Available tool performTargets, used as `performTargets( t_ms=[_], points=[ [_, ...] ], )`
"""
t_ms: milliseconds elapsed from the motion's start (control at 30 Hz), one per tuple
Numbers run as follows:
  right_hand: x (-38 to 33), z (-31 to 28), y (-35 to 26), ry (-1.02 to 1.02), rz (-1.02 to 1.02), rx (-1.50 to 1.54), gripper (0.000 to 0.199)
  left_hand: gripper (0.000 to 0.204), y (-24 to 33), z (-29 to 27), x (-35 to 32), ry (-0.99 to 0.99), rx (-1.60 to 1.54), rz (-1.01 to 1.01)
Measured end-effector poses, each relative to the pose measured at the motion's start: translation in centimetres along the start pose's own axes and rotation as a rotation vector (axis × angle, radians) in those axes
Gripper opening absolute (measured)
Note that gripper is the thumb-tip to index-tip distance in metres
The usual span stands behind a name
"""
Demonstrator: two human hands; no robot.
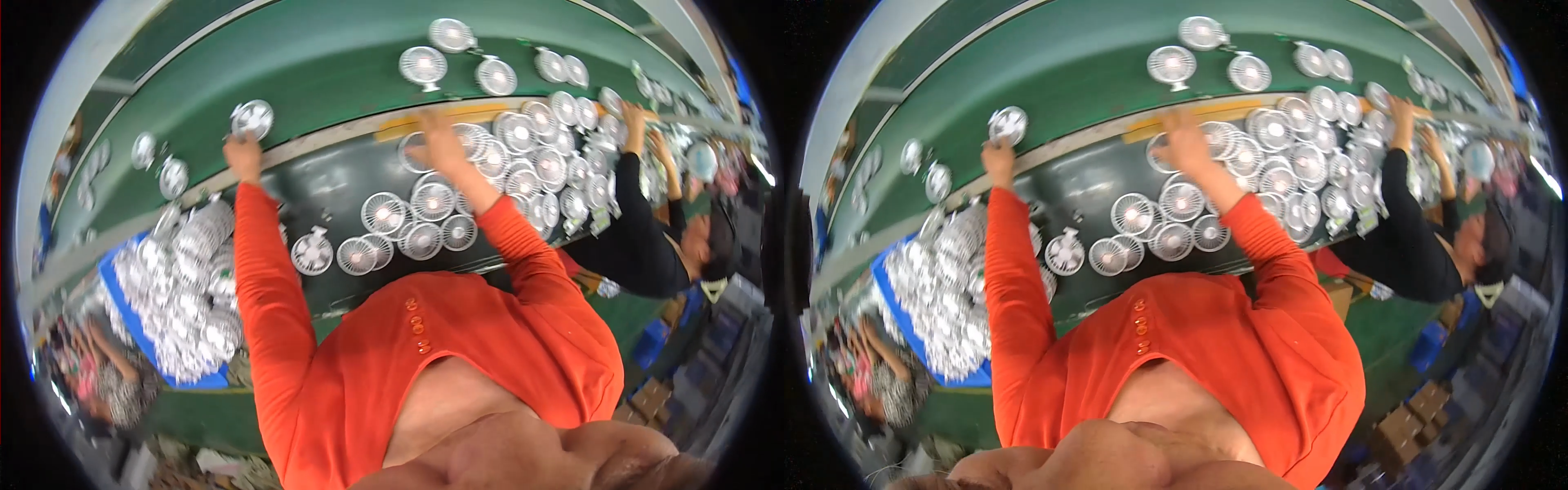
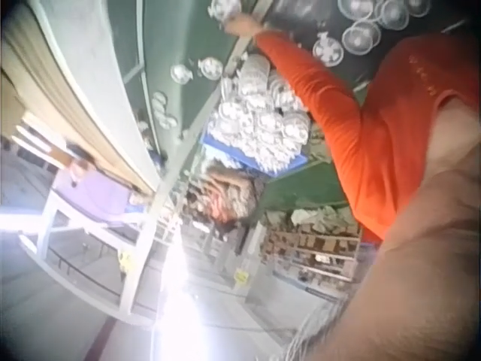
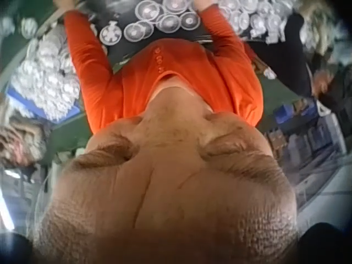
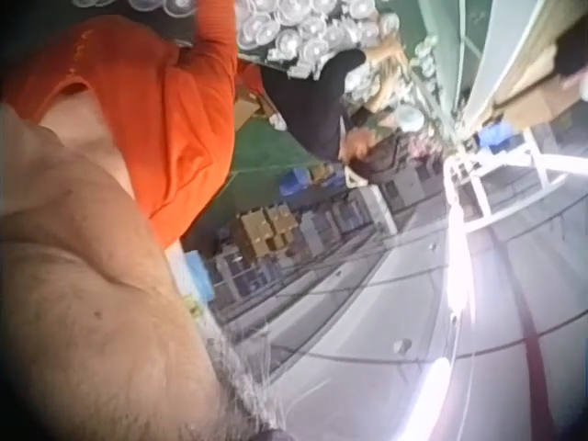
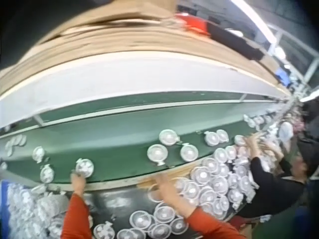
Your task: The person assembles mini portable fans by taking fan bodies and grilles from the work surface, snapping the grilles onto the fan bodies by hand, and placing the assembled fans onto the conveyor belt.
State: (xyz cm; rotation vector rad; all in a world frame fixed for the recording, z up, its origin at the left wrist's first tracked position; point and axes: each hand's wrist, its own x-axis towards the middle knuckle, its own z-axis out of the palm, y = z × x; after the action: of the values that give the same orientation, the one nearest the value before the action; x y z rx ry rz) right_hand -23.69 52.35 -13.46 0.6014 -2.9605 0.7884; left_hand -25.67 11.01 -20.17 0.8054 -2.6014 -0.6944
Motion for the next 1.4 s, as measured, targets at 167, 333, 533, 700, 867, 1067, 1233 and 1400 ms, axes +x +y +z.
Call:
performTargets(
  t_ms=[167, 333, 533, 700, 867, 1067, 1233, 1400],
  points=[
    [-2.5, 0.5, -1.1, -0.088, -0.002, -0.012, 0.062, 0.026, 1.9, 0.3, -1.0, 0.005, -0.158, 0.030],
    [0.0, 0.3, -1.6, 0.095, 0.210, 0.565, 0.019, 0.029, 9.4, -0.2, -8.0, -0.190, -0.633, 0.126],
    [-0.2, -0.6, -8.3, 0.333, -0.112, 0.540, 0.026, 0.039, 14.9, -1.2, -17.7, -0.514, -1.466, -0.529],
    [-2.9, 0.6, -8.8, 0.142, -0.258, 0.539, 0.034, 0.053, 16.7, -4.6, -21.3, -0.772, -1.712, -0.826],
    [-3.9, -0.8, -9.7, -0.164, -0.237, 0.621, 0.044, 0.052, 14.2, -5.9, -21.7, -0.748, -1.734, -0.897],
    [-4.2, -0.7, -11.2, -0.201, -0.111, 0.630, 0.066, 0.049, 15.6, -8.0, -22.7, -0.565, -1.633, -0.788],
    [-4.5, -0.2, -13.2, -0.060, -0.212, 0.686, 0.066, 0.044, 16.3, -9.5, -22.9, -0.462, -1.628, -0.580],
    [-5.3, -0.3, -14.1, -0.012, -0.278, 0.677, 0.065, 0.040, 17.9, -11.4, -23.0, -0.421, -1.692, -0.641]
  ],
)
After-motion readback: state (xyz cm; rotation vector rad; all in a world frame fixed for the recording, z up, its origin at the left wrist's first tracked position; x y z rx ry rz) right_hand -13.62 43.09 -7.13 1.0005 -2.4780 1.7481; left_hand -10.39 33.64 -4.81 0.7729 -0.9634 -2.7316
